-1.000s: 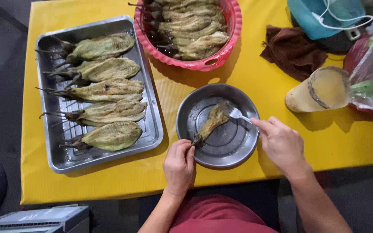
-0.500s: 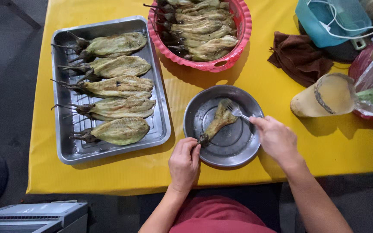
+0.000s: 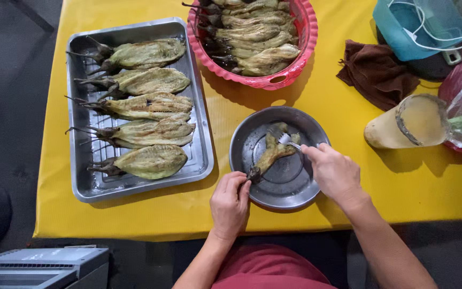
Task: The person uses a fork to peel the skin off roasted eggplants one by one. They place the peeled eggplants into a pink basket and discard the skins into a metal bowl.
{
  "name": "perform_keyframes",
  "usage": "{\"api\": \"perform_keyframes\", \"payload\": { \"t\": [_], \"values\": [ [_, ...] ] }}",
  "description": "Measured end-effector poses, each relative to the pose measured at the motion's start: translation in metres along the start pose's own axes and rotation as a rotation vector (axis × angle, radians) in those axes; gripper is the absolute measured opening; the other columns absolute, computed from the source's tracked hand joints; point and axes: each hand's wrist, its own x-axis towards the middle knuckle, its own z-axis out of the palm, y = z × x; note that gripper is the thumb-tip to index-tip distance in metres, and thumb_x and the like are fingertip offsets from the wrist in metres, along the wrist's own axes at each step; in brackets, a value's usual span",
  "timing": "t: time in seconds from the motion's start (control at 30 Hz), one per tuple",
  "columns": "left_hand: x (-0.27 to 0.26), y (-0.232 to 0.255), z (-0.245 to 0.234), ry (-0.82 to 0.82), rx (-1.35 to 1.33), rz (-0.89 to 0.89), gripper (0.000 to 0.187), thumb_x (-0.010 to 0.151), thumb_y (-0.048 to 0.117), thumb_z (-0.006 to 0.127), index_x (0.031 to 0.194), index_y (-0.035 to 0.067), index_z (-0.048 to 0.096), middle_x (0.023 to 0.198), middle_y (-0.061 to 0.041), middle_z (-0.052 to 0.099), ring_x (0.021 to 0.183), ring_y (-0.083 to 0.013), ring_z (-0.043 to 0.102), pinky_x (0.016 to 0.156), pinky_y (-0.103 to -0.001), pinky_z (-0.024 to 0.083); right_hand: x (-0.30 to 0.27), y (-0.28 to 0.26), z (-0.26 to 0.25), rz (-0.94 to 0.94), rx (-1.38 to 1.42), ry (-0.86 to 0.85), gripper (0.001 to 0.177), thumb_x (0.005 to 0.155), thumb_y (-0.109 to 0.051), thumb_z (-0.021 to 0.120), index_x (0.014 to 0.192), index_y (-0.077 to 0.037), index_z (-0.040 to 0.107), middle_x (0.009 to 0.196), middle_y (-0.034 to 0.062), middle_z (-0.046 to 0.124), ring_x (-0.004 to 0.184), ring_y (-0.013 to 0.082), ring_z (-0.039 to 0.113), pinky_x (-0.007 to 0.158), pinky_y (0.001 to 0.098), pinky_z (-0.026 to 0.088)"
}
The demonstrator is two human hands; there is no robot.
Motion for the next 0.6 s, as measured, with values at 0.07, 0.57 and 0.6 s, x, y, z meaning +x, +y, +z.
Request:
{"api": "perform_keyframes", "payload": {
  "t": [0.07, 0.57, 0.6],
  "values": [
    [0.000, -0.001, 0.001, -0.004, 0.000, 0.002, 0.014, 0.089, 0.004, 0.075, 0.096, 0.001, 0.064, 0.100, -0.013, 0.070, 0.090, -0.0324, 0.069, 0.077, -0.039, 0.056, -0.001, 0.004, -0.003, -0.007, 0.024, -0.014, 0.030, 0.095, -0.022, 0.061, 0.120, -0.032, 0.074, 0.095, 0.0050, 0.069, 0.076, 0.0349, 0.071, 0.066, 0.0477, 0.058],
    [-0.012, -0.016, 0.009, 0.016, -0.085, -0.005, 0.017, 0.089, 0.004, 0.078, 0.097, 0.001, 0.063, 0.098, -0.015, 0.070, 0.088, -0.0309, 0.070, 0.075, -0.038, 0.057, -0.024, -0.012, 0.001, -0.061, 0.004, -0.047, 0.033, 0.092, -0.019, 0.059, 0.119, -0.031, 0.072, 0.090, 0.0044, 0.065, 0.070, 0.0337, 0.070, 0.060, 0.0471, 0.057],
    [-0.012, -0.018, 0.009, 0.032, -0.071, 0.017, 0.017, 0.089, 0.005, 0.077, 0.098, 0.002, 0.063, 0.099, -0.015, 0.070, 0.089, -0.0314, 0.070, 0.077, -0.038, 0.057, -0.022, -0.013, 0.002, -0.078, 0.024, -0.031, 0.033, 0.091, -0.019, 0.059, 0.119, -0.031, 0.072, 0.089, 0.0045, 0.065, 0.071, 0.0337, 0.070, 0.060, 0.0474, 0.056]
  ]
}}
